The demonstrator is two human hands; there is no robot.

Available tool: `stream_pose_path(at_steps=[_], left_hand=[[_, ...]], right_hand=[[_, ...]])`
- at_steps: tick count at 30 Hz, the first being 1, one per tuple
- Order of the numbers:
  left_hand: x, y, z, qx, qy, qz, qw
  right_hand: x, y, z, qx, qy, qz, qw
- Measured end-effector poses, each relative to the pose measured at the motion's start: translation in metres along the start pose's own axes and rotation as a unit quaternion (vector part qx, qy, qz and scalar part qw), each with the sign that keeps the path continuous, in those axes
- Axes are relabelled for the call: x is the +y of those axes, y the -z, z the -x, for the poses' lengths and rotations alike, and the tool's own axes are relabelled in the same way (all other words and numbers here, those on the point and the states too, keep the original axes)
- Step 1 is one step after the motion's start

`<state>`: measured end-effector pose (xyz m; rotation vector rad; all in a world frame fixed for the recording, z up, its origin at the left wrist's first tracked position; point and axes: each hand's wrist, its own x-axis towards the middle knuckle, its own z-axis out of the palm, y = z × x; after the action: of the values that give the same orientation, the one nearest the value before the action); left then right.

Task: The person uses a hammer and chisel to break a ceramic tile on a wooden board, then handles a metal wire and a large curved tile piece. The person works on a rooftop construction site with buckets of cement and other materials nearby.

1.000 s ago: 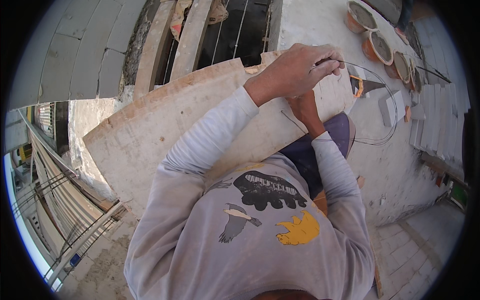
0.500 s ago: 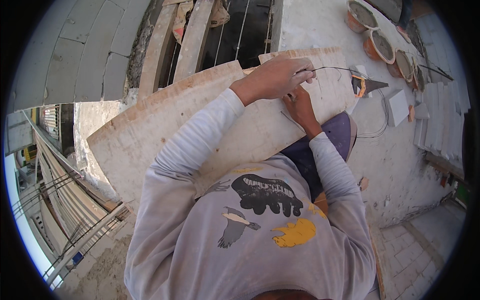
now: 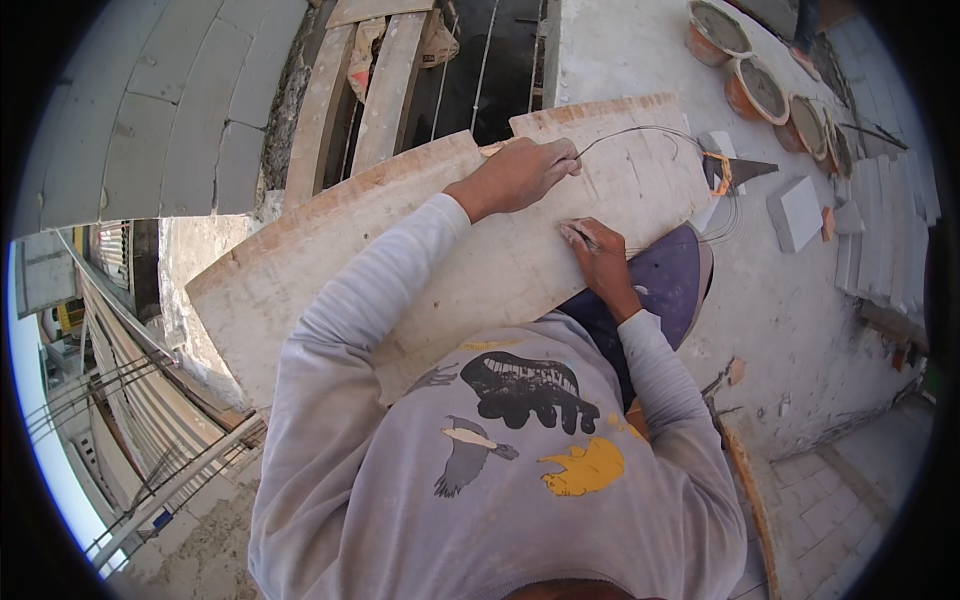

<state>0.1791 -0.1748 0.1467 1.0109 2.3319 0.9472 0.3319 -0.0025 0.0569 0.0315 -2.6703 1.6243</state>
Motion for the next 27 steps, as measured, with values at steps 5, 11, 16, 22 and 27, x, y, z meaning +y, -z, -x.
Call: stream_pose_path(at_steps=[5,11,16,22,27], left_hand=[[-0.030,-0.023,0.005,0.041,-0.049,-0.076,0.995],[-0.038,-0.031,0.008,0.071,-0.044,-0.074,0.994],[-0.053,-0.039,0.008,0.092,-0.089,-0.107,0.986],[-0.057,-0.042,0.009,0.105,-0.080,-0.133,0.982],[-0.047,-0.040,0.006,0.083,-0.063,-0.166,0.981]], right_hand=[[-0.007,-0.009,-0.007,0.049,0.014,0.006,0.999],[0.019,-0.020,-0.002,0.080,-0.061,-0.049,0.994],[0.006,-0.018,-0.001,0.062,-0.038,0.075,0.995],[-0.011,0.011,0.068,-0.035,0.083,0.182,0.979],[-0.031,0.012,0.071,-0.107,0.200,0.264,0.937]])
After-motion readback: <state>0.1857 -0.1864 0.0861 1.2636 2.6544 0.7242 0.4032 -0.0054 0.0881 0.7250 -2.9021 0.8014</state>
